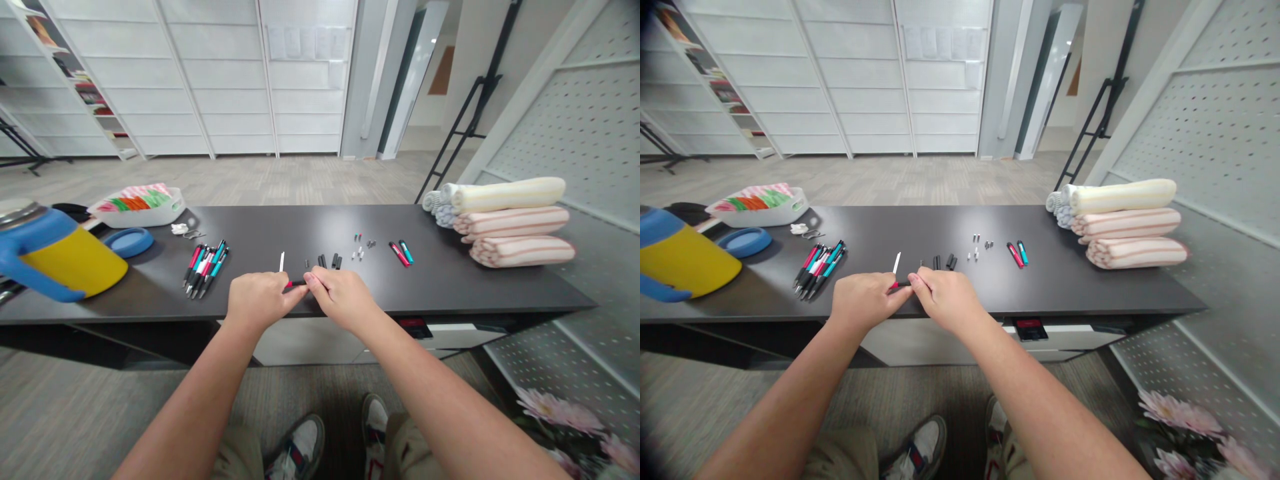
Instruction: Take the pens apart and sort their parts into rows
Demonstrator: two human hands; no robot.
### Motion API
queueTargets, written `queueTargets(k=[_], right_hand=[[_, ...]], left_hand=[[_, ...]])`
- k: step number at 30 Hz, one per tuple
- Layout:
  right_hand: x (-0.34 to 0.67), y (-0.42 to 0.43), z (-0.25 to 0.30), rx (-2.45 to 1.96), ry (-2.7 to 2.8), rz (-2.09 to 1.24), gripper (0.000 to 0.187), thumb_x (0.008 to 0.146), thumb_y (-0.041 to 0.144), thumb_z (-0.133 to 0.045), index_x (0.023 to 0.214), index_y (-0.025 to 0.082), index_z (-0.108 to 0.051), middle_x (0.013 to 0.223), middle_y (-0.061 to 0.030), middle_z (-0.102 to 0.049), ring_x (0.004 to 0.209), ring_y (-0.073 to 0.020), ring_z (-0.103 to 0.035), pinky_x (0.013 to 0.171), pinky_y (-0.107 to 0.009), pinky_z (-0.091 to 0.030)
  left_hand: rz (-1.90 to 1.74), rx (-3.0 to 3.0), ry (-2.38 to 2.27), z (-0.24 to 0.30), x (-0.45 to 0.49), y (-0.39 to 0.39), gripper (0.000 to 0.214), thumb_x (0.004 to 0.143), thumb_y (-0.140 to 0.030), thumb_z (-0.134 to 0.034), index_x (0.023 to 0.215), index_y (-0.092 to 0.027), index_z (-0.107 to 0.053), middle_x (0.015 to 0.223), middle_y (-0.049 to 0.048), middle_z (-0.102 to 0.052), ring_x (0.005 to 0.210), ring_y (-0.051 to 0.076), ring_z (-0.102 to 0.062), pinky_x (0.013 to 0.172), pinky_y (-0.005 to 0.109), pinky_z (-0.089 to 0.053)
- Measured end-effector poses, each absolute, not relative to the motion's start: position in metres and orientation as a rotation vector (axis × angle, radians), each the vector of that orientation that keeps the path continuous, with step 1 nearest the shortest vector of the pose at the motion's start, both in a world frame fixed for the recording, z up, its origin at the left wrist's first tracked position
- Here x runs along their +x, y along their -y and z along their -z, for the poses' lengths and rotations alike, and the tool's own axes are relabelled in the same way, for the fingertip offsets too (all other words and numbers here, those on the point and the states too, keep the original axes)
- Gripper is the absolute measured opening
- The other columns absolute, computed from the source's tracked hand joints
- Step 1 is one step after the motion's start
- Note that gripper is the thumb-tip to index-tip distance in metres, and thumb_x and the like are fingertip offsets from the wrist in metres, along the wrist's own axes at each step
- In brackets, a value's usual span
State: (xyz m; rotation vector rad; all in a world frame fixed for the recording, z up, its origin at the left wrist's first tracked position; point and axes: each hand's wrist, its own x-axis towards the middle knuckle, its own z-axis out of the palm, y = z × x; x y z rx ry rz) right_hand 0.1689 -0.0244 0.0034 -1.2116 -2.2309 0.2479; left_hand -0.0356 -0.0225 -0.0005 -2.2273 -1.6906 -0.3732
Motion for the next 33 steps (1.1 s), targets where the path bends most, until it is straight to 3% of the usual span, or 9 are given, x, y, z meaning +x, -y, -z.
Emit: queueTargets(k=[5, 13, 17, 24, 33], right_hand=[[0.174, 0.025, 0.0, -1.163, 2.13, -0.281, 0.044, 0.113, 0.042, -0.034, 0.081, 0.022, -0.056, 0.075, -0.0008, -0.063, 0.071, -0.0158, -0.058, 0.067, -0.028, -0.034], [0.199, 0.025, 0.0, -1.336, 1.768, -0.406, 0.029, 0.107, 0.043, -0.049, 0.097, 0.024, -0.067, 0.083, -0.001, -0.072, 0.075, -0.0178, -0.066, 0.07, -0.028, -0.043], [0.213, 0.023, 0.0, -1.461, 1.775, -0.292, 0.018, 0.101, 0.038, -0.06, 0.103, 0.023, -0.069, 0.088, -0.002, -0.075, 0.071, -0.0179, -0.065, 0.069, -0.03, -0.044], [0.225, 0.02, 0.009, -1.678, 1.81, 0.007, 0.009, 0.095, 0.028, -0.066, 0.102, 0.023, -0.068, 0.095, -0.005, -0.077, 0.086, -0.0249, -0.07, 0.07, -0.034, -0.043], [0.225, 0.02, 0.004, -1.594, 1.819, -0.027, 0.023, 0.097, 0.024, -0.056, 0.113, 0.019, -0.071, 0.11, -0.0109, -0.076, 0.087, -0.0243, -0.07, 0.081, -0.036, -0.049]], left_hand=[[0.405, -2.19, 1.751, -0.003, -0.035, 0.023, 0.079, 0.09, -0.088, -0.039, 0.075, -0.02, -0.076, 0.07, 0.0137, -0.075, 0.069, 0.031, -0.071, 0.057, 0.032, -0.026], [0.393, -2.196, 1.858, -0.011, -0.035, 0.021, 0.078, 0.093, -0.087, -0.035, 0.075, -0.021, -0.074, 0.07, 0.0117, -0.074, 0.068, 0.028, -0.069, 0.057, 0.032, -0.022], [0.412, -2.209, 1.878, -0.012, -0.036, 0.02, 0.078, 0.094, -0.086, -0.034, 0.072, -0.021, -0.071, 0.068, 0.0107, -0.072, 0.067, 0.027, -0.068, 0.057, 0.032, -0.019], [0.422, -2.231, 1.88, -0.012, -0.036, 0.019, 0.077, 0.096, -0.083, -0.033, 0.07, -0.021, -0.069, 0.067, 0.0111, -0.071, 0.066, 0.027, -0.067, 0.057, 0.031, -0.019], [0.401, -2.221, 1.868, -0.011, -0.035, 0.018, 0.074, 0.098, -0.08, -0.033, 0.07, -0.021, -0.068, 0.067, 0.0109, -0.072, 0.064, 0.026, -0.067, 0.056, 0.031, -0.022]])
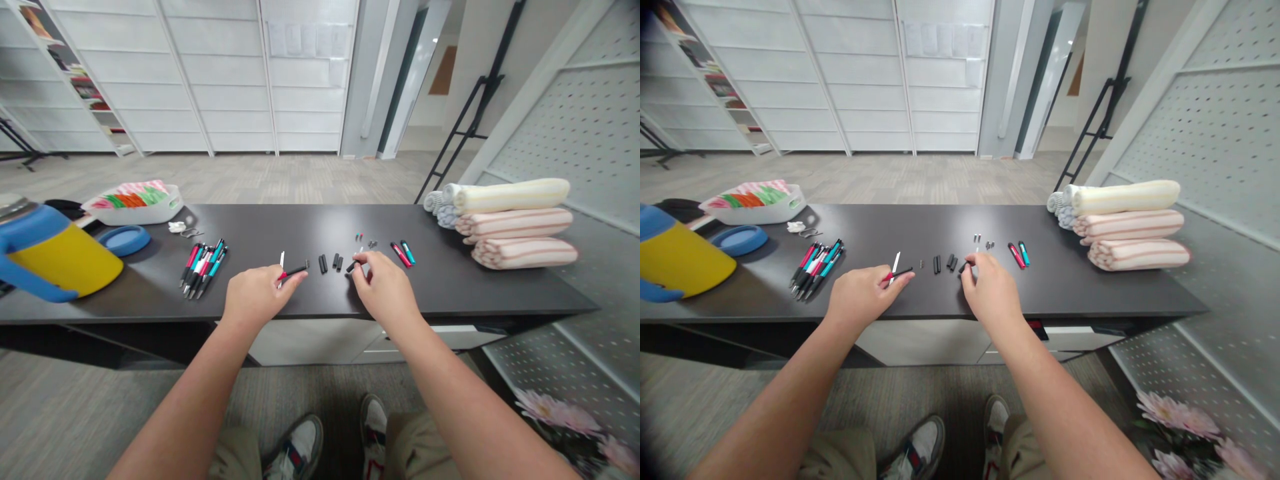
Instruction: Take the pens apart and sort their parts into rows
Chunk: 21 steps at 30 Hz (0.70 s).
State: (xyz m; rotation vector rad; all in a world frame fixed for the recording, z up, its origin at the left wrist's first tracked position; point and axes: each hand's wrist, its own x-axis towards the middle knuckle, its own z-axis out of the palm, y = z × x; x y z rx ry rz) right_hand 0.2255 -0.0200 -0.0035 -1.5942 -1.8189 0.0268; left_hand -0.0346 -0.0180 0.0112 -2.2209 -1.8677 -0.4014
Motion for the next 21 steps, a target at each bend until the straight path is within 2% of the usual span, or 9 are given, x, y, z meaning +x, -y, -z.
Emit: queueTargets(k=[6, 11, 16, 21], right_hand=[[0.225, 0.016, 0.006, -1.603, 1.856, -0.037, 0.025, 0.098, 0.024, -0.055, 0.111, 0.019, -0.076, 0.11, -0.0095, -0.079, 0.093, -0.0255, -0.072, 0.088, -0.037, -0.052], [0.222, 0.016, 0.007, -1.614, 1.852, 0.006, 0.031, 0.098, 0.024, -0.057, 0.126, 0.017, -0.069, 0.111, -0.0107, -0.078, 0.105, -0.028, -0.072, 0.088, -0.038, -0.051], [0.218, 0.023, 0.006, -1.624, 1.956, 0.057, 0.013, 0.1, 0.028, -0.058, 0.099, 0.022, -0.07, 0.099, -0.0067, -0.076, 0.086, -0.0233, -0.07, 0.074, -0.034, -0.047], [0.214, 0.025, 0.007, -1.587, 2.028, 0.078, 0.012, 0.1, 0.029, -0.06, 0.1, 0.025, -0.071, 0.104, -0.0049, -0.075, 0.088, -0.0219, -0.069, 0.072, -0.033, -0.045]], left_hand=[[0.393, -2.232, 1.888, -0.012, -0.034, 0.018, 0.075, 0.098, -0.08, -0.031, 0.073, -0.021, -0.071, 0.068, 0.0113, -0.072, 0.064, 0.027, -0.066, 0.057, 0.031, -0.022], [0.402, -2.232, 1.865, -0.01, -0.035, 0.018, 0.074, 0.099, -0.079, -0.031, 0.075, -0.021, -0.07, 0.067, 0.0105, -0.071, 0.063, 0.025, -0.066, 0.057, 0.032, -0.018], [0.396, -2.226, 1.859, -0.01, -0.034, 0.018, 0.074, 0.099, -0.078, -0.031, 0.074, -0.021, -0.071, 0.067, 0.0106, -0.07, 0.063, 0.025, -0.066, 0.057, 0.032, -0.019], [0.398, -2.222, 1.857, -0.011, -0.034, 0.018, 0.073, 0.099, -0.078, -0.032, 0.074, -0.022, -0.07, 0.068, 0.0107, -0.072, 0.064, 0.026, -0.067, 0.056, 0.032, -0.02]])
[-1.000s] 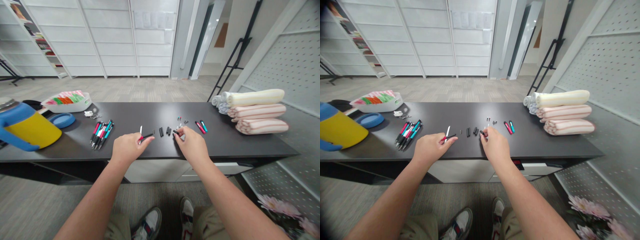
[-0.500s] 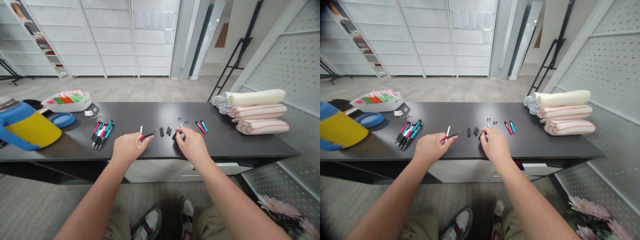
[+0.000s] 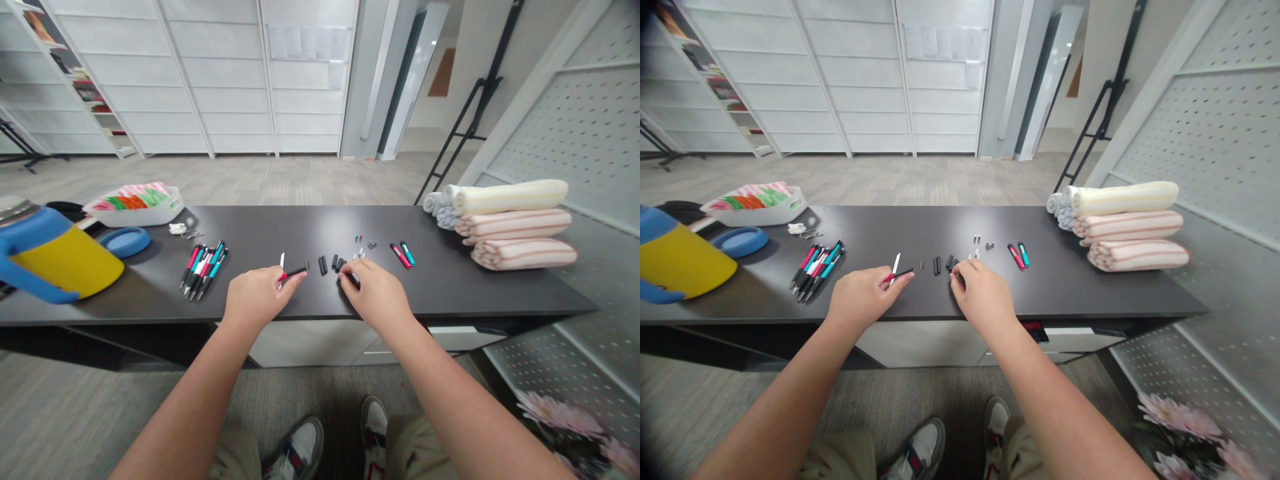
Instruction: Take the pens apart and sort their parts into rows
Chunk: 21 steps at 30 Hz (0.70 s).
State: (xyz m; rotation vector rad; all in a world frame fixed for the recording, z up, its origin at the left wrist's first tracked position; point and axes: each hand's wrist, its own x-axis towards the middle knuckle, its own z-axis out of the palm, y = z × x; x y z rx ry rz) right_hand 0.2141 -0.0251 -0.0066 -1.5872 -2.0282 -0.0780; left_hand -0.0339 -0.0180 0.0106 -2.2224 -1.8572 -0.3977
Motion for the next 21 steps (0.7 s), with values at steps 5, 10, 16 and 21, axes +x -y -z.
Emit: queueTargets(k=[5, 10, 16, 21], right_hand=[[0.214, 0.022, 0.007, -1.585, 2.05, 0.058, 0.009, 0.099, 0.026, -0.062, 0.101, 0.025, -0.07, 0.103, -0.0041, -0.075, 0.094, -0.0228, -0.069, 0.076, -0.033, -0.046], [0.214, 0.023, 0.005, -1.562, 2.017, 0.03, 0.012, 0.101, 0.028, -0.06, 0.104, 0.024, -0.071, 0.105, -0.0059, -0.075, 0.089, -0.0223, -0.068, 0.077, -0.033, -0.046], [0.197, 0.027, -0.007, -1.301, 2.057, -0.26, 0.026, 0.107, 0.041, -0.053, 0.114, 0.022, -0.068, 0.102, -0.0055, -0.076, 0.082, -0.0188, -0.067, 0.078, -0.03, -0.046], [0.182, 0.023, -0.006, -1.217, 2.196, -0.419, 0.033, 0.11, 0.039, -0.044, 0.094, 0.023, -0.068, 0.081, -0.0013, -0.071, 0.075, -0.0168, -0.065, 0.069, -0.027, -0.04]], left_hand=[[0.434, -2.223, 1.861, -0.011, -0.034, 0.018, 0.069, 0.1, -0.077, -0.035, 0.072, -0.022, -0.066, 0.067, 0.0093, -0.071, 0.063, 0.025, -0.066, 0.056, 0.032, -0.019], [0.48, -2.274, 1.815, -0.011, -0.034, 0.018, 0.064, 0.101, -0.073, -0.038, 0.074, -0.021, -0.063, 0.068, 0.0077, -0.069, 0.063, 0.024, -0.064, 0.057, 0.032, -0.018], [0.469, -2.439, 1.627, -0.008, -0.035, 0.017, 0.057, 0.103, -0.067, -0.043, 0.076, -0.021, -0.063, 0.073, 0.0066, -0.07, 0.067, 0.022, -0.065, 0.057, 0.033, -0.023], [0.505, -2.545, 1.481, -0.005, -0.037, 0.018, 0.044, 0.102, -0.061, -0.054, 0.089, -0.021, -0.065, 0.08, 0.0045, -0.072, 0.074, 0.022, -0.067, 0.062, 0.033, -0.034]])
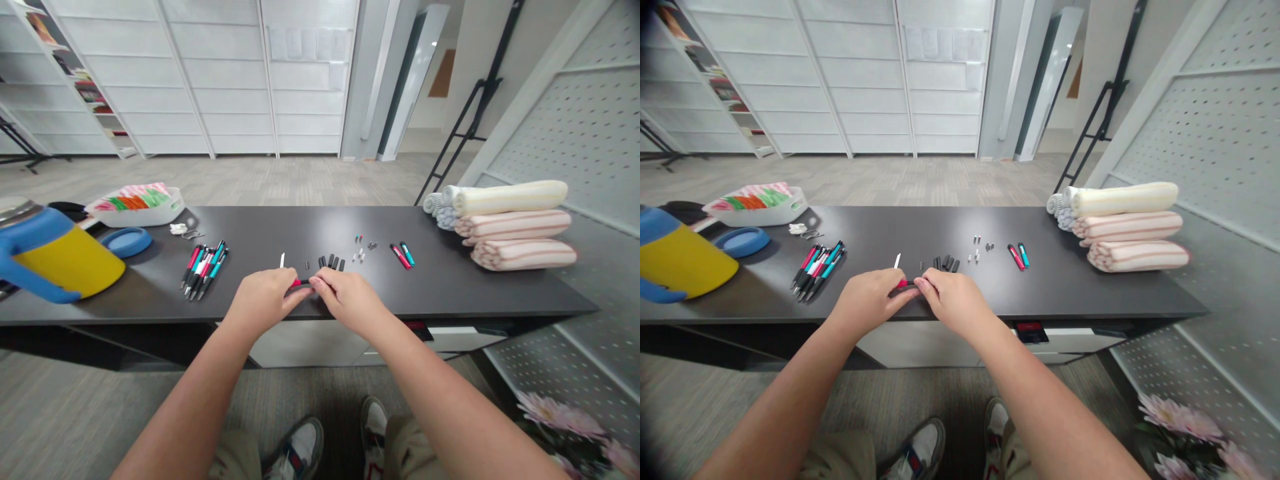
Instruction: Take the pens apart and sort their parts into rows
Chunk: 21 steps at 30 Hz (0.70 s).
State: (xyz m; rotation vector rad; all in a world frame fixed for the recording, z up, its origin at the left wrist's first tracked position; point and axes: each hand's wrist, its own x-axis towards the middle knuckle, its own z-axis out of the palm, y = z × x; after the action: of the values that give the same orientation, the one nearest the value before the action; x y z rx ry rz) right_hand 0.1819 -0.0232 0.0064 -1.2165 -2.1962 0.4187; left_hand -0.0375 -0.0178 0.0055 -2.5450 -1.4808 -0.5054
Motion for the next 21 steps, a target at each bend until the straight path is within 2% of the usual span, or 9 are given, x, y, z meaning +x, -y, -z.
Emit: queueTargets(k=[3, 8, 13, 18, 21], right_hand=[[0.185, 0.021, -0.004, -1.207, 2.145, -0.443, 0.04, 0.111, 0.041, -0.041, 0.084, 0.022, -0.064, 0.073, 0.0007, -0.065, 0.067, -0.0149, -0.06, 0.065, -0.027, -0.036], [0.194, 0.022, -0.005, -1.133, 2.062, -0.552, 0.044, 0.11, 0.042, -0.043, 0.077, 0.021, -0.063, 0.07, 0.0018, -0.065, 0.067, -0.0139, -0.06, 0.067, -0.025, -0.038], [0.194, 0.024, -0.006, -1.094, 2.059, -0.506, 0.036, 0.109, 0.037, -0.047, 0.085, 0.021, -0.07, 0.078, -0.0004, -0.072, 0.073, -0.0149, -0.064, 0.072, -0.026, -0.042], [0.192, 0.022, -0.006, -1.128, 1.972, -0.625, 0.02, 0.102, 0.034, -0.063, 0.114, 0.025, -0.076, 0.088, -0.0001, -0.077, 0.075, -0.0153, -0.067, 0.071, -0.025, -0.046], [0.192, 0.022, -0.007, -1.183, 1.943, -0.628, 0.016, 0.099, 0.036, -0.068, 0.104, 0.024, -0.077, 0.084, 0.0002, -0.076, 0.069, -0.0145, -0.065, 0.067, -0.025, -0.045]], left_hand=[[0.603, -2.598, 1.443, -0.005, -0.04, 0.018, 0.037, 0.104, -0.056, -0.054, 0.104, -0.022, -0.066, 0.091, 0.0042, -0.074, 0.083, 0.021, -0.069, 0.069, 0.031, -0.041], [0.704, -2.731, 1.314, -0.003, -0.045, 0.014, 0.036, 0.11, -0.046, -0.043, 0.109, -0.022, -0.07, 0.103, 0.0056, -0.077, 0.097, 0.02, -0.071, 0.083, 0.029, -0.047], [0.795, -2.913, 1.319, -0.004, -0.047, 0.01, 0.037, 0.111, -0.046, -0.044, 0.115, -0.022, -0.072, 0.113, 0.0033, -0.079, 0.103, 0.018, -0.072, 0.09, 0.027, -0.049], [0.754, -2.836, 1.397, -0.003, -0.048, 0.009, 0.036, 0.11, -0.046, -0.045, 0.116, -0.023, -0.072, 0.112, 0.0028, -0.079, 0.102, 0.019, -0.073, 0.088, 0.029, -0.05], [0.731, -2.831, 1.367, -0.001, -0.048, 0.007, 0.035, 0.11, -0.046, -0.045, 0.116, -0.024, -0.072, 0.111, 0.0029, -0.078, 0.102, 0.02, -0.073, 0.087, 0.029, -0.05]])
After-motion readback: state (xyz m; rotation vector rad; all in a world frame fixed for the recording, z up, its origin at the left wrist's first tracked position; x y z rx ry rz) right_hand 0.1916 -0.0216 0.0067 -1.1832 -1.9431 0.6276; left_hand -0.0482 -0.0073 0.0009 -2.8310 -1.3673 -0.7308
